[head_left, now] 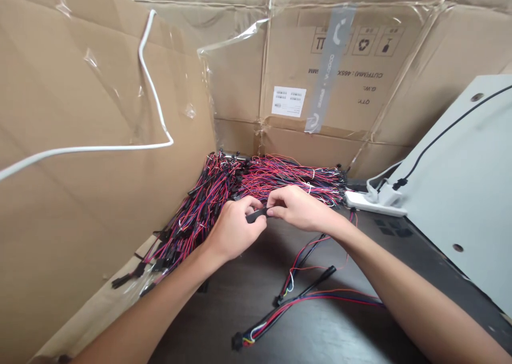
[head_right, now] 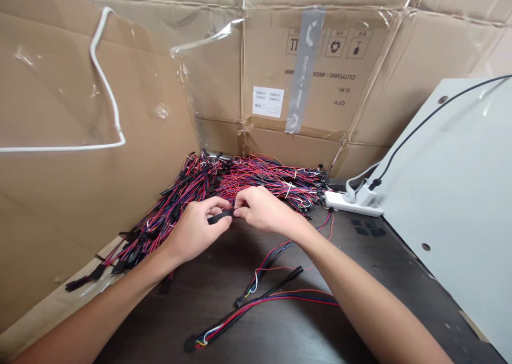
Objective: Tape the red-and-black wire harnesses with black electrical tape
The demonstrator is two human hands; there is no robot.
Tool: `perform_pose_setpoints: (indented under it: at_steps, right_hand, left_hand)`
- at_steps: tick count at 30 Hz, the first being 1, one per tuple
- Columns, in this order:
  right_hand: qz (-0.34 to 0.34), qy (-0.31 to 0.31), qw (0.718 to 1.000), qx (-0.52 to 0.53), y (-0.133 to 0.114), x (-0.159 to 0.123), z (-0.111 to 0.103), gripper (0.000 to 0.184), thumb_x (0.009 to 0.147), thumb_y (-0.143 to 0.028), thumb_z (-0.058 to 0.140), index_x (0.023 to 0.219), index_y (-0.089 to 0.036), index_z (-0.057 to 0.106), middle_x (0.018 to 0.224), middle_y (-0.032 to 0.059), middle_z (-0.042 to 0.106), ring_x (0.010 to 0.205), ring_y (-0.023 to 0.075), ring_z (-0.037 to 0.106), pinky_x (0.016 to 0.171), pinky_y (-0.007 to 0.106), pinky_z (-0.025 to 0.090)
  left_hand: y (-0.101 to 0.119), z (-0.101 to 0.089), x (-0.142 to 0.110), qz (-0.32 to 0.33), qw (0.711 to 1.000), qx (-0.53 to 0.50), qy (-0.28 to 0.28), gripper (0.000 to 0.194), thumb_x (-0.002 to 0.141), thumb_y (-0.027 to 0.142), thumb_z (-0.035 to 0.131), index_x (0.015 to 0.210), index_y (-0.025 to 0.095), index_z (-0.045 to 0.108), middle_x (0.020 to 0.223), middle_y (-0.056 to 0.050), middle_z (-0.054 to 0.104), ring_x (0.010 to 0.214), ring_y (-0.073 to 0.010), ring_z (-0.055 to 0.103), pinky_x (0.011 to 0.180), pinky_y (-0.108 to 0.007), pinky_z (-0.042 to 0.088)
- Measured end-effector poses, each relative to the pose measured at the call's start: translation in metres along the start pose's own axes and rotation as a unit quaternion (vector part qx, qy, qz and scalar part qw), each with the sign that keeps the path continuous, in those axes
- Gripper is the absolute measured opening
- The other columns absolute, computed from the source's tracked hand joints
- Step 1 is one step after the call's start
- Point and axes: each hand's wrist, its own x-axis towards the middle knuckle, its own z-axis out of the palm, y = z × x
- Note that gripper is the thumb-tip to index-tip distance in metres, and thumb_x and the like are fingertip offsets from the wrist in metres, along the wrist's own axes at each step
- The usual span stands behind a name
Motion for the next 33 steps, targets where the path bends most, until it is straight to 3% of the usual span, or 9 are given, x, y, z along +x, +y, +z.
perform_pose_setpoints:
  at_steps: [4,8,13,16,23,33]
  right_hand:
    - [0.005,0.012,1.000,0.007,0.000,0.000,0.000,0.008,0.076,-0.008,0.064,0.069,-0.013,0.065,0.064,-0.0008,0.062,0.060,0.0102,0.051,0.059,0.023,0.033]
    - [0.018,0.025,0.995,-0.097,-0.005,-0.005,0.007,0.009,0.080,-0.014,0.061,0.071,-0.014,0.063,0.070,0.0033,0.063,0.067,0.0141,0.051,0.060,0.025,0.031]
    - [0.010,0.028,0.977,-0.210,-0.011,-0.016,0.016,0.008,0.082,-0.010,0.057,0.089,-0.011,0.061,0.083,0.0100,0.063,0.075,0.0186,0.053,0.061,0.027,0.030]
    - [0.017,0.020,0.973,-0.229,-0.014,-0.016,0.015,0.007,0.085,-0.012,0.056,0.082,-0.012,0.062,0.079,0.0106,0.062,0.074,0.0194,0.054,0.060,0.027,0.029]
    - [0.051,-0.081,0.992,-0.083,-0.012,-0.006,-0.001,0.015,0.079,-0.016,0.062,0.065,-0.014,0.064,0.060,0.0011,0.058,0.057,0.0117,0.048,0.053,0.024,0.029]
    - [0.023,-0.038,0.998,0.032,-0.004,-0.001,-0.006,0.011,0.076,-0.012,0.064,0.065,-0.012,0.064,0.054,-0.0040,0.054,0.053,0.0083,0.045,0.052,0.022,0.031]
  left_hand:
    - [0.002,-0.001,0.000,0.003,0.999,0.031,-0.007,0.020,0.077,0.029,0.057,0.079,0.013,0.069,0.063,-0.002,0.066,0.056,-0.0135,0.056,0.054,-0.024,0.037]
    - [0.001,0.000,-0.001,0.018,0.997,0.067,-0.031,0.022,0.080,0.030,0.056,0.075,0.014,0.070,0.066,-0.004,0.068,0.058,-0.0145,0.057,0.057,-0.024,0.037]
    - [0.000,0.002,-0.002,0.023,0.993,0.108,-0.033,0.018,0.078,0.027,0.057,0.068,0.015,0.065,0.067,-0.006,0.067,0.060,-0.0157,0.058,0.057,-0.025,0.034]
    - [0.000,0.003,-0.002,0.020,0.990,0.133,-0.034,0.020,0.077,0.029,0.057,0.063,0.016,0.060,0.059,-0.003,0.061,0.054,-0.0139,0.051,0.054,-0.025,0.029]
    - [-0.001,0.003,-0.002,0.022,0.989,0.134,-0.057,0.020,0.075,0.028,0.055,0.058,0.017,0.055,0.051,0.002,0.047,0.049,-0.0106,0.038,0.050,-0.025,0.022]
    - [-0.007,0.001,0.004,-0.023,0.999,-0.020,-0.039,0.026,0.073,0.033,0.054,0.054,0.015,0.052,0.050,0.004,0.043,0.050,-0.0092,0.036,0.050,-0.023,0.024]
